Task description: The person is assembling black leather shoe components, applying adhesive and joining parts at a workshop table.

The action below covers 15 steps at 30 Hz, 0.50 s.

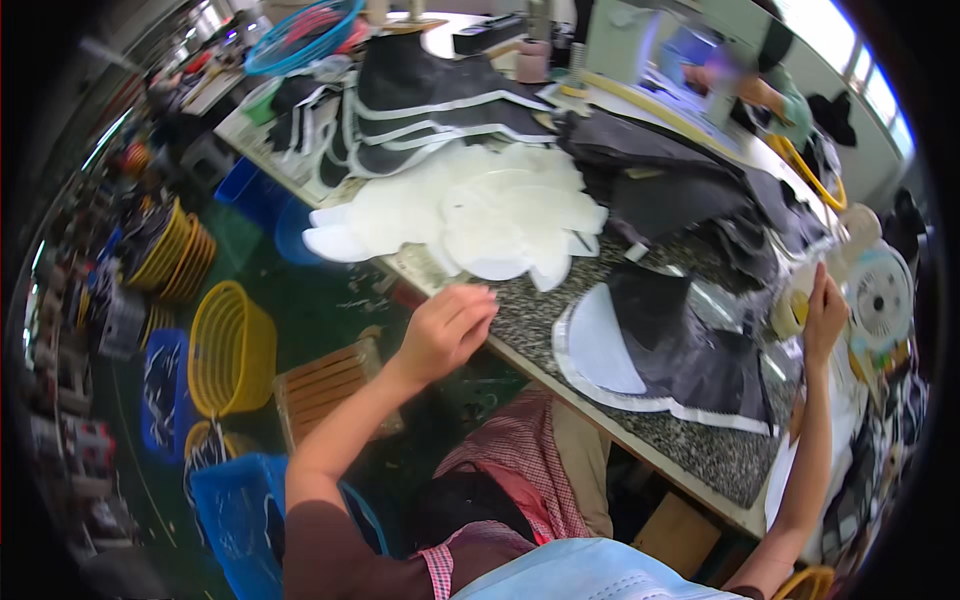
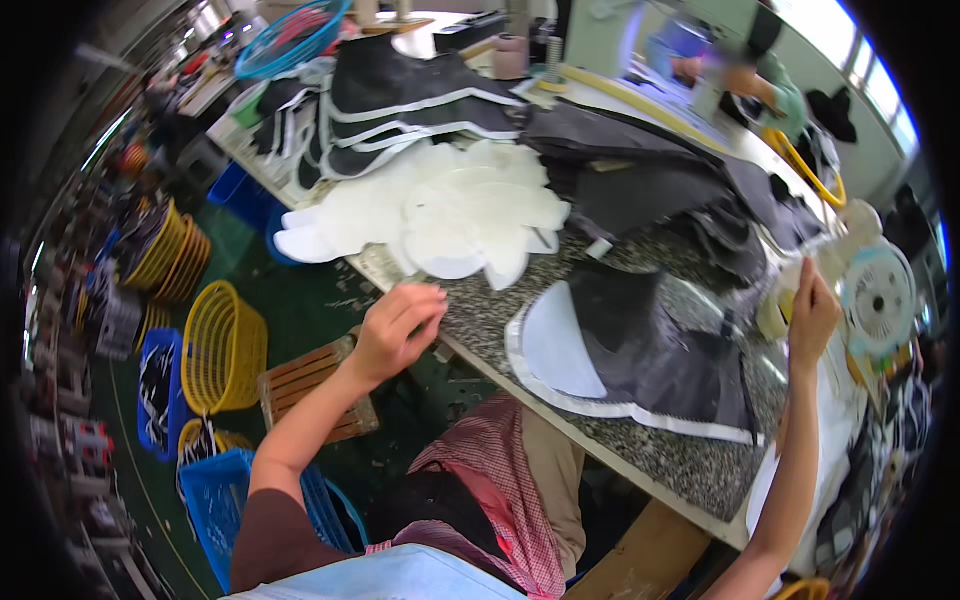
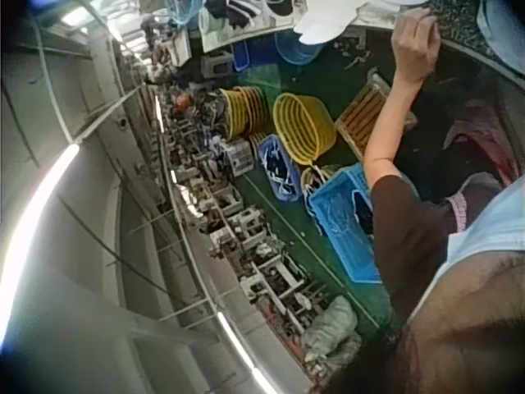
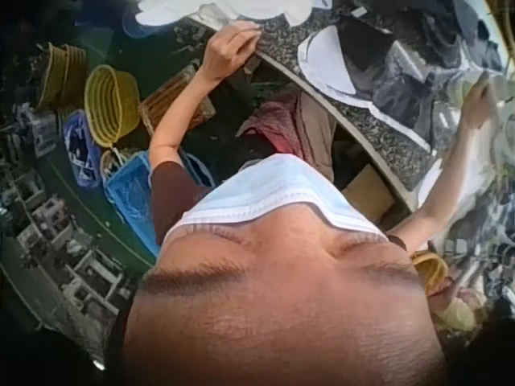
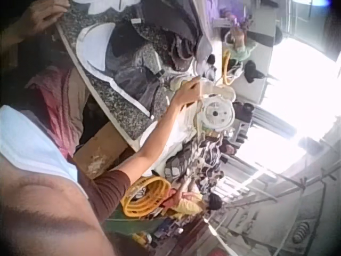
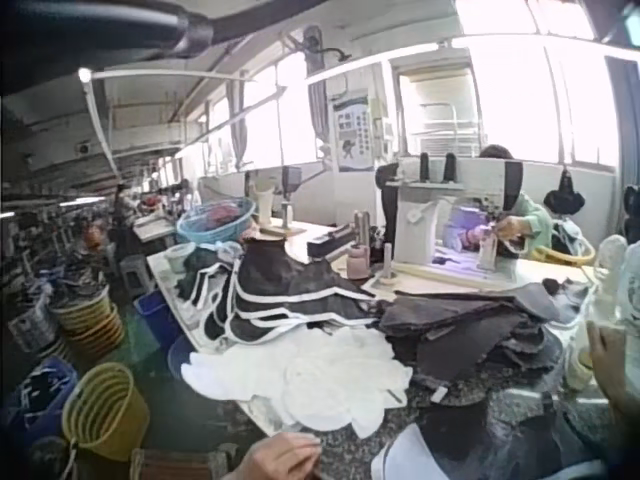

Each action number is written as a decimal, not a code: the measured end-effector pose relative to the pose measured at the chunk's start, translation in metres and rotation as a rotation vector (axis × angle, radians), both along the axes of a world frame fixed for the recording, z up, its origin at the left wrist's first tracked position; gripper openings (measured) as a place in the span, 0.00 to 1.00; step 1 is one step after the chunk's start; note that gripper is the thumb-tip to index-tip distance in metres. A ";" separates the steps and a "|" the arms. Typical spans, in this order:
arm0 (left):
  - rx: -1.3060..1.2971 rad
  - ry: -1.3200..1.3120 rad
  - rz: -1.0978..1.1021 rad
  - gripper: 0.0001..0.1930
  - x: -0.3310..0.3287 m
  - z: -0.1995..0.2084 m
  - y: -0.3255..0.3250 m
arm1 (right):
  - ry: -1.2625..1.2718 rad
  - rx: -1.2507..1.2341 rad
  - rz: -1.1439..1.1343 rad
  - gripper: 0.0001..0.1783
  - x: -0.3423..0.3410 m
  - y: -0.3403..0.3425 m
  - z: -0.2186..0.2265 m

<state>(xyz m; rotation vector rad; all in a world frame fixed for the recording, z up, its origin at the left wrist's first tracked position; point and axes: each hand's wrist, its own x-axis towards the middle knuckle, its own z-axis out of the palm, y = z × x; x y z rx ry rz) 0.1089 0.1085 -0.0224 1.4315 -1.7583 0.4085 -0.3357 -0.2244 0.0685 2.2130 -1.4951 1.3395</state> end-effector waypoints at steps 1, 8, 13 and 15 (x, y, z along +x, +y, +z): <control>0.041 0.003 0.047 0.15 0.011 0.004 -0.001 | 0.015 0.018 0.235 0.25 0.040 0.016 0.000; 0.360 -0.181 0.361 0.16 0.013 -0.020 -0.044 | 0.304 0.491 1.183 0.10 0.279 0.153 -0.014; 0.249 -0.158 0.444 0.08 0.002 -0.033 -0.069 | 0.291 0.740 1.308 0.28 0.322 0.091 -0.080; 0.154 0.079 0.441 0.12 0.008 -0.029 -0.065 | 0.297 0.859 1.218 0.27 0.329 0.102 -0.075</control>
